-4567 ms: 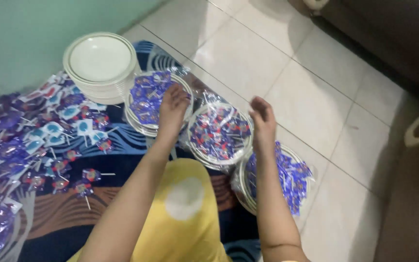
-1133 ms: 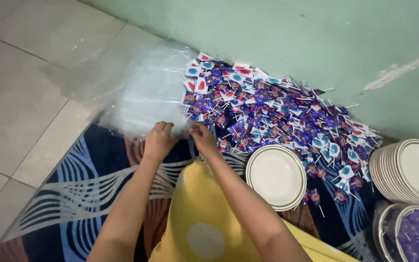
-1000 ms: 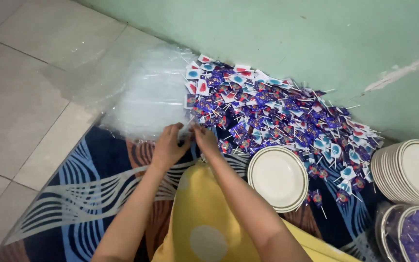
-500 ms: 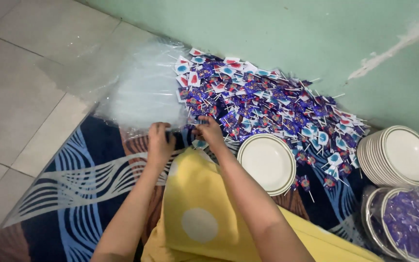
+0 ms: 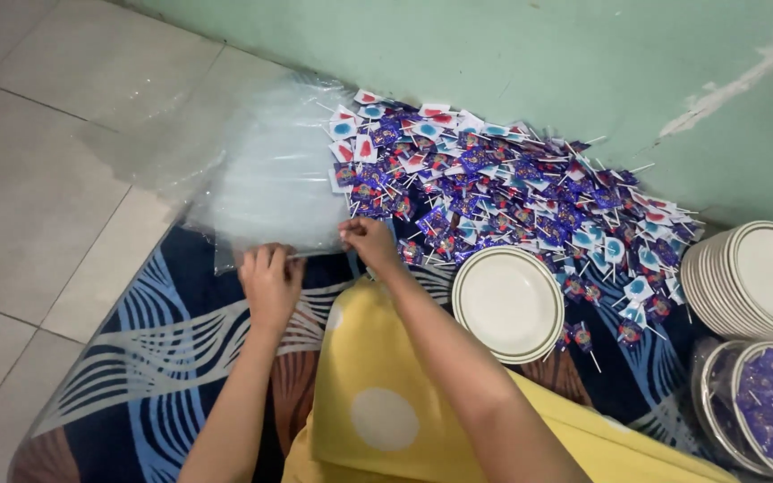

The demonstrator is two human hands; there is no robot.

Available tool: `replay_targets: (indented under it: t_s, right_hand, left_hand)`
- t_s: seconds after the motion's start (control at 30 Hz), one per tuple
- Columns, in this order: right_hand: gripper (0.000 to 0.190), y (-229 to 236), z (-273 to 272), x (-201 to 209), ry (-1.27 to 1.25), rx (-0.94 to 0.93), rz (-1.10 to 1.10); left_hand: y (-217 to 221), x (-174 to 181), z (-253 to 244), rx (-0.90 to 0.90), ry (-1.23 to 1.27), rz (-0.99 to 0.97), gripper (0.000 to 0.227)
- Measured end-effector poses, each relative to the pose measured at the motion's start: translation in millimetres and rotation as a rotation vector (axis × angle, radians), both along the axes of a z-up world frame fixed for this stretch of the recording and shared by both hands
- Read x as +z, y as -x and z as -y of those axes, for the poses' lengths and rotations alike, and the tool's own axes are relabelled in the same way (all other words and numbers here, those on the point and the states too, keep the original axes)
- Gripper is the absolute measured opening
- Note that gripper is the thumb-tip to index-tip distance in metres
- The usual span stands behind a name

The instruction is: The person sits on a mat and places individually wrapped lollipops onto a white plate. They then cover the plate with a clear plastic sheet and continue adding more lollipops on top of the plastic.

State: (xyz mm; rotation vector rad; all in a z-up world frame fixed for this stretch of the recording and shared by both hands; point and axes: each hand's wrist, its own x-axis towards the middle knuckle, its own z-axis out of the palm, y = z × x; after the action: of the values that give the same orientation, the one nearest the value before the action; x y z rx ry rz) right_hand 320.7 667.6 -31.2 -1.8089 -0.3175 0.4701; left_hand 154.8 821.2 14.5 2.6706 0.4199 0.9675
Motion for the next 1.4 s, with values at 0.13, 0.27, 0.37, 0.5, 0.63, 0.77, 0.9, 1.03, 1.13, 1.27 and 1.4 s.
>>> replay_targets:
  t_s: [0.13, 0.27, 0.37, 0.5, 0.63, 0.77, 0.9, 1.03, 1.13, 1.27, 1.4]
  right_hand:
    - [0.034, 31.6, 51.4, 84.3, -0.057, 0.065, 0.188]
    - [0.023, 47.6, 129.1, 110.2, 0.077, 0.033, 0.680]
    - [0.037, 59.4, 190.7, 121.9, 0.073, -0.064, 0.883]
    - [0.045, 83.3, 262.7, 139.3, 0.083, -0.330, 1.044]
    - [0.051, 89.9, 339.8, 106.2, 0.122, -0.536, 1.039]
    - [0.046, 98.6, 387.7, 58.4, 0.170, -0.644, 0.829]
    - [0.048, 95.2, 406.2, 13.0, 0.156, -0.624, 0.643]
    - [0.052, 86.6, 406.4, -7.9, 0.184, -0.604, 0.605]
    - [0.043, 88.7, 400.9, -9.5, 0.106, -0.618, 0.479]
    - [0.065, 77.5, 419.0, -51.1, 0.396, -0.775, 0.106]
    - [0.056, 78.7, 418.4, -79.4, 0.426, -0.661, -0.219]
  left_hand:
    - [24.9, 8.5, 13.5, 0.201, -0.034, 0.111, 0.054]
    - [24.8, -14.7, 26.3, 0.201, 0.716, 0.025, 0.051]
    - [-6.8, -36.1, 52.0, 0.020, 1.216, -0.156, 0.075]
    - [-44.7, 16.9, 105.0, 0.059, 0.918, -0.525, 0.092]
    - [-87.6, 9.6, 158.9, -0.111, 0.801, -0.763, 0.081]
    - [-120.3, -7.2, 226.2, -0.459, 1.442, -0.656, 0.096]
    - [-123.3, -54.1, 255.6, -0.296, 1.720, -0.644, 0.083]
    - [-114.1, -78.4, 244.9, -0.209, 1.675, -0.720, 0.069]
    - [-118.9, -97.4, 239.3, -0.093, 1.675, -0.537, 0.071]
    - [-121.9, -106.8, 242.2, -0.150, 1.631, -0.563, 0.048]
    - [-109.6, -43.8, 255.8, -0.247, 1.766, -0.630, 0.039]
